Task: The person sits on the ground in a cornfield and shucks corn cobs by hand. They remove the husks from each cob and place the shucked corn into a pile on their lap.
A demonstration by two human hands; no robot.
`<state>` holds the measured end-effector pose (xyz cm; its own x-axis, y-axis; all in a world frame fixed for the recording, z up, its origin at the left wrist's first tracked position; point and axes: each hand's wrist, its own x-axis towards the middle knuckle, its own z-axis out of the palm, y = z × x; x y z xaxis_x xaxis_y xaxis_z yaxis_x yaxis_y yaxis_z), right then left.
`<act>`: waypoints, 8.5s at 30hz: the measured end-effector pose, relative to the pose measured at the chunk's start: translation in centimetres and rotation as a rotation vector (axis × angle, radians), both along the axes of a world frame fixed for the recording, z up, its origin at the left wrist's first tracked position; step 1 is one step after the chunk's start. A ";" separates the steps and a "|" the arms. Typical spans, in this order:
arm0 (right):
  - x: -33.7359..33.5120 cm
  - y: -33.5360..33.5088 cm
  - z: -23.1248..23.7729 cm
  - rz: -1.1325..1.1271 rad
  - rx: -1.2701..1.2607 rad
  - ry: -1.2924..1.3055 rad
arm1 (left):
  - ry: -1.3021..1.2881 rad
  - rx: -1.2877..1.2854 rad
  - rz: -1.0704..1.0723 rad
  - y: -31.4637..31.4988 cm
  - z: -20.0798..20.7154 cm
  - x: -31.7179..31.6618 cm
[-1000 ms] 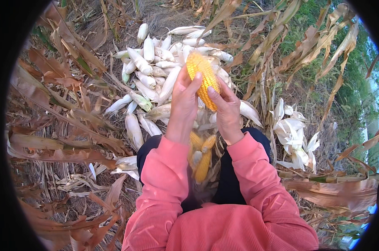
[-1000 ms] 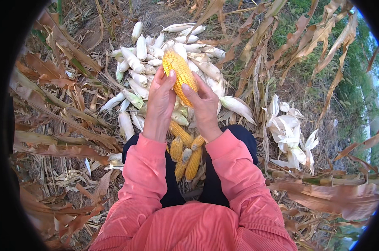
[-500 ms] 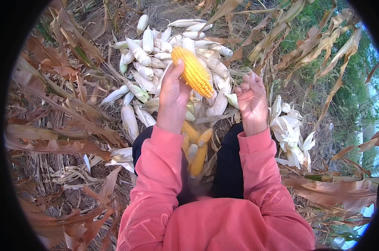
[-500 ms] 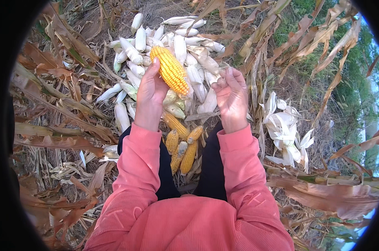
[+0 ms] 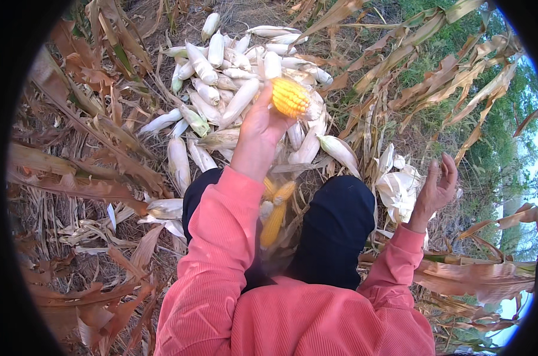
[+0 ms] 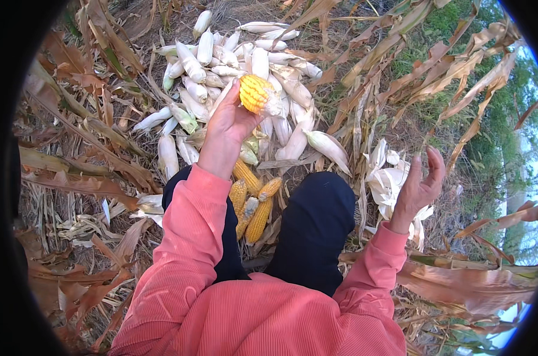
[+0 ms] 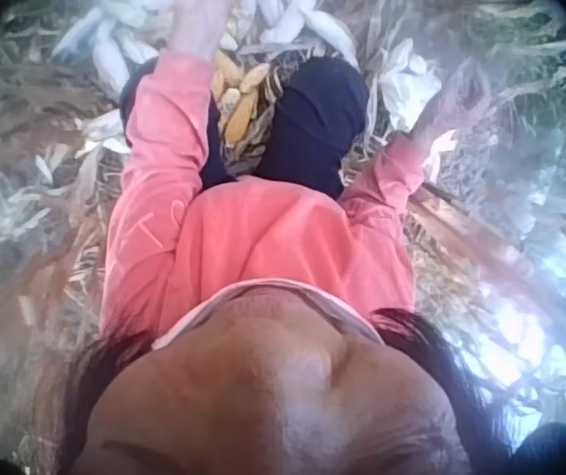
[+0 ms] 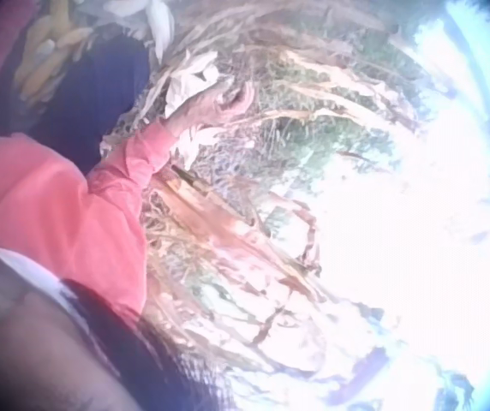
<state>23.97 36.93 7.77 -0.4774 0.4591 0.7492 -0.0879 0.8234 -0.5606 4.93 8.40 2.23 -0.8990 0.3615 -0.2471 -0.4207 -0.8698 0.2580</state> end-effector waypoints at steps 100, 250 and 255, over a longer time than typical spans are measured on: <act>-18.1 -16.9 -0.4 0.901 -0.761 -0.089 | 0.799 -0.664 0.052 -0.8 2.9 1.2; -14.9 -19.5 -7.6 1.441 -1.102 -0.847 | 0.348 -0.226 0.003 -6.1 2.2 -1.9; -14.6 -21.0 -6.0 1.380 -0.910 -0.829 | 0.405 -0.319 0.019 -6.5 1.7 -1.9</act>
<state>9.39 15.97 1.77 -0.8903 -0.4500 -0.0693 0.1419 -0.1295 -0.9814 2.98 1.88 3.93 -0.9512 0.3073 0.0273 -0.2165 -0.7280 0.6505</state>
